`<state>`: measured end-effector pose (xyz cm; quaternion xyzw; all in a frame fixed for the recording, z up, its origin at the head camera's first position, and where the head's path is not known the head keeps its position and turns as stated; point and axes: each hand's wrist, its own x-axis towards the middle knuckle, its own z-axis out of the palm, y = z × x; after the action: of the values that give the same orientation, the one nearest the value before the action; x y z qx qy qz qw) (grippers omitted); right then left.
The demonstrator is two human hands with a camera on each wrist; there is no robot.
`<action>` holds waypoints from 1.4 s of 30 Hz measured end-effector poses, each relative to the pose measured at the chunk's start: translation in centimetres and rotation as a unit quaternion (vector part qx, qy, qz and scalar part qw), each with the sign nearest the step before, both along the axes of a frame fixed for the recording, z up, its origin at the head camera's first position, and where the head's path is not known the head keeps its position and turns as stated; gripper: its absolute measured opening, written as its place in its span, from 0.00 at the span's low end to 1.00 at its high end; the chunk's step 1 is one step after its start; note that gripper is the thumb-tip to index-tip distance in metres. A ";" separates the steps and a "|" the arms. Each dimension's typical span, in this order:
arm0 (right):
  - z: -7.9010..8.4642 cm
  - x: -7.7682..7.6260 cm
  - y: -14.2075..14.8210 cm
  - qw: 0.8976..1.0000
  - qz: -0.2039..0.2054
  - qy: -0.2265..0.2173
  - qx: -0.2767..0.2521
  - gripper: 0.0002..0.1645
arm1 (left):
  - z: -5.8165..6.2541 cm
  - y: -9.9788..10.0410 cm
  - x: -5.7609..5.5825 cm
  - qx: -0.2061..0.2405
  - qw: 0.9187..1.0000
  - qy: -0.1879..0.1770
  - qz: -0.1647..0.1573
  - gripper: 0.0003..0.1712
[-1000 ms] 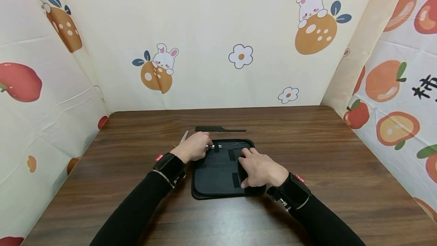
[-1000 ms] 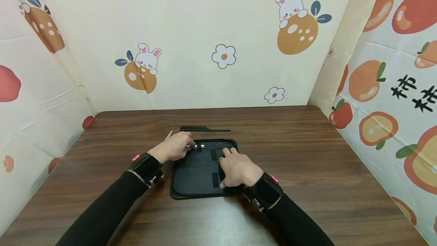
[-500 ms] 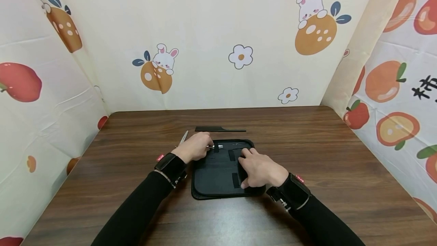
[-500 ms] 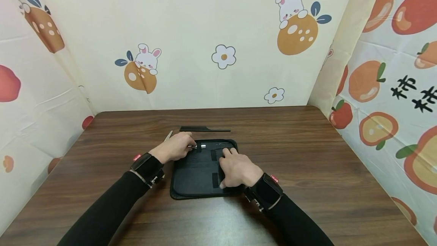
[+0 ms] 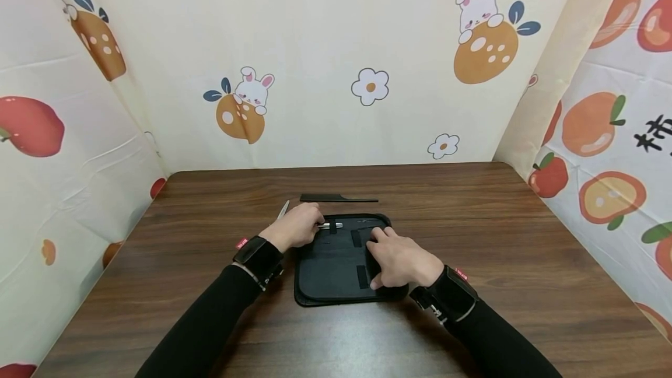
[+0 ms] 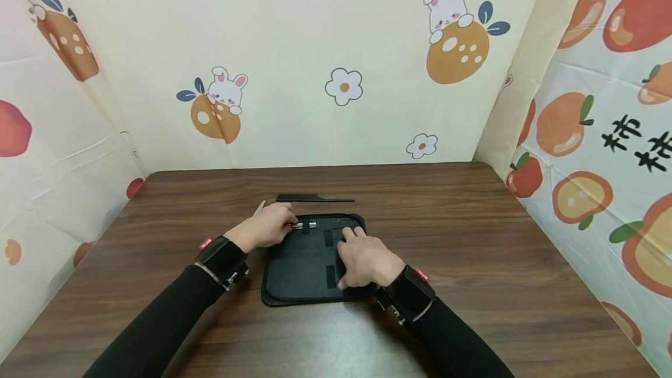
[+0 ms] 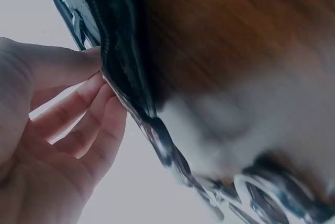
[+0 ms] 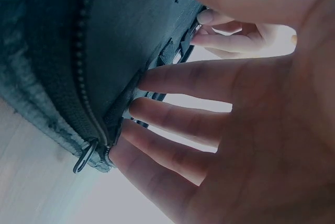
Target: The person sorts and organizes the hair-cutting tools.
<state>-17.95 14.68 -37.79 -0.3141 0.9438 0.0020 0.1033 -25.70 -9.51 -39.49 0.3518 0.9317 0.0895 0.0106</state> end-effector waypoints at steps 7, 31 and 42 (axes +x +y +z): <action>0.0 0.1 0.0 1.000 0.000 -0.003 0.001 0.38 | 0.2 -0.8 0.2 -0.005 1.000 0.007 0.012 0.12; 0.0 0.1 0.0 1.000 0.002 -0.001 0.005 0.40 | 0.2 -0.8 0.1 -0.025 1.000 0.014 0.012 0.11; 0.2 0.1 0.0 1.000 -0.002 -0.007 0.005 0.40 | 0.3 -0.3 0.0 -0.028 0.999 0.014 0.009 0.10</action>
<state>-17.84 14.65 -37.61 -0.3113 0.9438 0.0043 0.1111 -25.68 -9.80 -39.21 0.3445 0.9369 0.0589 0.0069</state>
